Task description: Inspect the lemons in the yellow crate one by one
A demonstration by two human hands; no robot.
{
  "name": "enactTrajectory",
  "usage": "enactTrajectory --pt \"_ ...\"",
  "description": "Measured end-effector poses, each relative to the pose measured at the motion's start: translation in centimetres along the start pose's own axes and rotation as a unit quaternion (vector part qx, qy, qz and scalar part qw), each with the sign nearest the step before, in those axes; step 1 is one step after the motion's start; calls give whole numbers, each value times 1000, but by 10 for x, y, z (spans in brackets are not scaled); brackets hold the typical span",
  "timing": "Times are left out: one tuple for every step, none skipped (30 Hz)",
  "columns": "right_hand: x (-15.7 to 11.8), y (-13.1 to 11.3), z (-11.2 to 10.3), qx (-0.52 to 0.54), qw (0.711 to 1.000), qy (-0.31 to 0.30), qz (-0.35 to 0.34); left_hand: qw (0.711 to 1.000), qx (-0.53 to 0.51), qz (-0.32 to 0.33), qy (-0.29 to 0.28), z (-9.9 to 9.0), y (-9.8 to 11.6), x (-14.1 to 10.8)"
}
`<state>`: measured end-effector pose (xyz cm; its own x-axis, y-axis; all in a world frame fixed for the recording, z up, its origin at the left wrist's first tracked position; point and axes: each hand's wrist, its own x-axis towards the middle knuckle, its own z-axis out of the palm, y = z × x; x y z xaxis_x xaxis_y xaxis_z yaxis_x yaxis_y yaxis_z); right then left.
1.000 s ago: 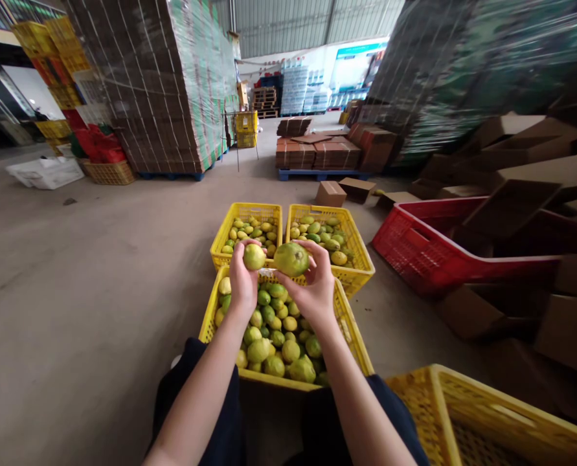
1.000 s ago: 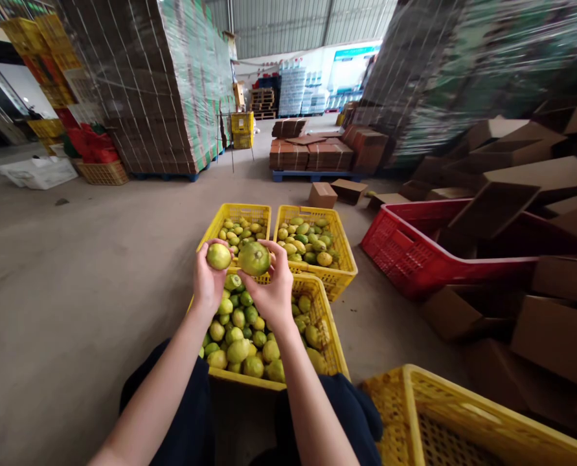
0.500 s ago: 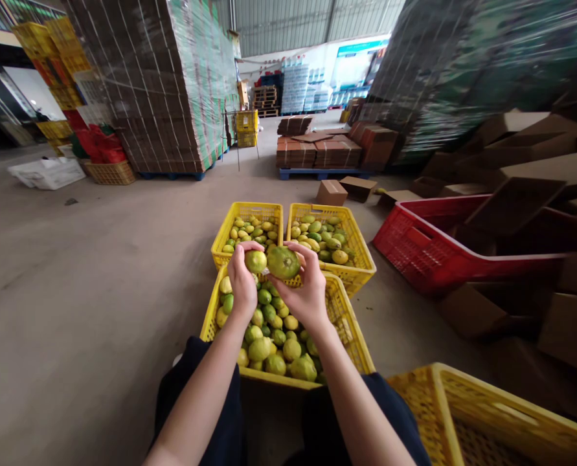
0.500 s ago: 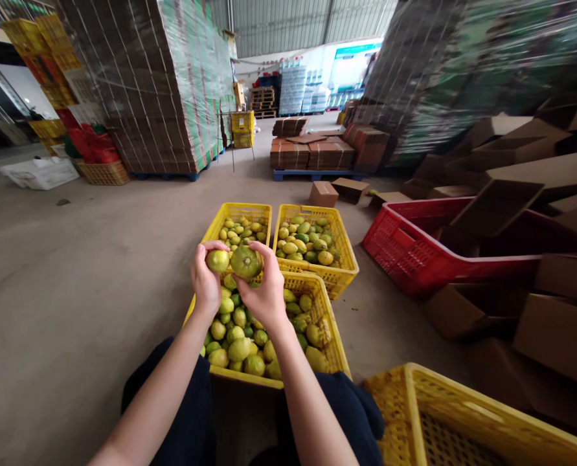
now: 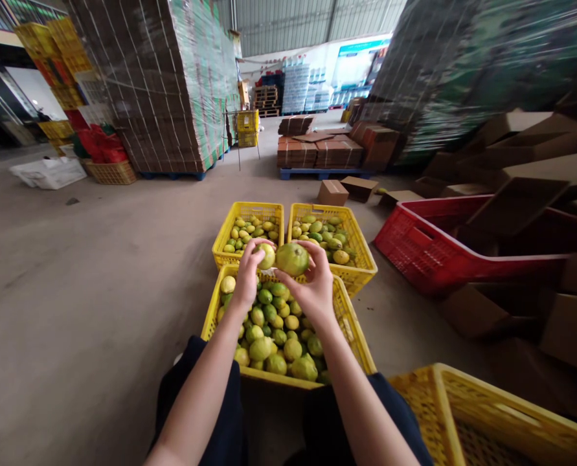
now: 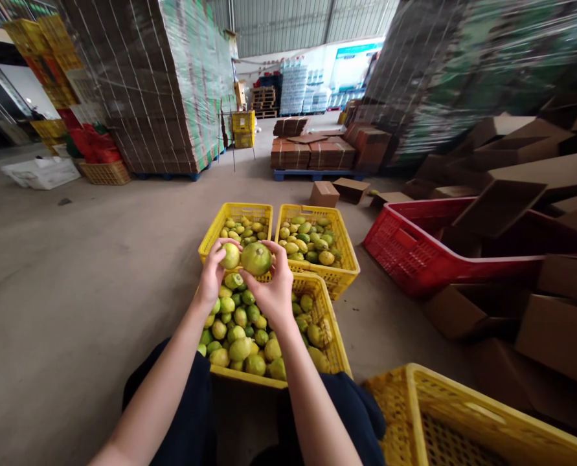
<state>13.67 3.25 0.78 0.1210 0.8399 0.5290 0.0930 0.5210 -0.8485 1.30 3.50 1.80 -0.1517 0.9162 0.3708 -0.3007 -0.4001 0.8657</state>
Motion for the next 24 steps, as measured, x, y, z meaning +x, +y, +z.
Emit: enactTrajectory --pt "2 -2 -2 23 999 0 35 1000 14 -10 -6 -1 2 0" --pt "4 -3 -5 39 997 -1 73 999 31 -22 -4 -2 3 0" --pt "6 -5 -7 52 992 -2 113 998 47 -38 1 -3 4 -1" --pt "7 -7 -9 65 986 -2 153 996 58 -60 9 -4 3 -1" --pt "8 -9 -11 83 978 -2 190 994 57 -87 18 -4 2 -1" --pt "9 -11 -12 106 969 -4 223 992 43 -118 28 -5 0 -1" --pt "10 -12 -12 133 959 -9 251 987 17 -155 37 -5 -3 -1" --pt "10 -12 -13 162 947 -18 277 980 -17 -193 43 -5 -6 0" --pt "11 -12 -12 189 934 -29 302 970 -52 -232 50 -4 -8 1" --pt "12 -12 -12 211 921 -45 325 957 -85 -270 55 -3 -9 2" --pt "13 -11 -11 229 907 -61 347 943 -110 -307 60 -2 -9 3" --pt "14 -11 -11 245 894 -75 368 930 -127 -340 64 -1 -8 5" --pt "15 -10 -11 258 881 -86 386 917 -138 -367 69 1 -6 6" --pt "16 -10 -11 268 871 -92 402 906 -146 -390 74 1 -3 7" --pt "18 -10 -11 275 862 -91 416 897 -153 -408 74 2 0 8" --pt "19 -10 -12 280 855 -86 428 891 -163 -419 70 2 3 9" --pt "20 -9 -13 286 850 -77 437 886 -175 -424 64 1 5 9" --pt "21 -9 -14 292 845 -69 444 882 -190 -427 59 1 6 9" --pt "22 -9 -16 299 841 -60 448 879 -204 -427 56 0 7 9" --pt "22 -8 -17 305 838 -50 450 877 -217 -426 55 -1 6 9" --pt "23 -7 -18 311 836 -40 450 874 -226 -427 54 -2 5 8" --pt "23 -7 -18 316 835 -30 449 871 -233 -429 54 -2 4 8" --pt "23 -6 -19 319 835 -23 447 868 -237 -432 53 -3 2 9" --pt "24 -5 -19 322 836 -20 445 866 -242 -434 49 -3 1 9"
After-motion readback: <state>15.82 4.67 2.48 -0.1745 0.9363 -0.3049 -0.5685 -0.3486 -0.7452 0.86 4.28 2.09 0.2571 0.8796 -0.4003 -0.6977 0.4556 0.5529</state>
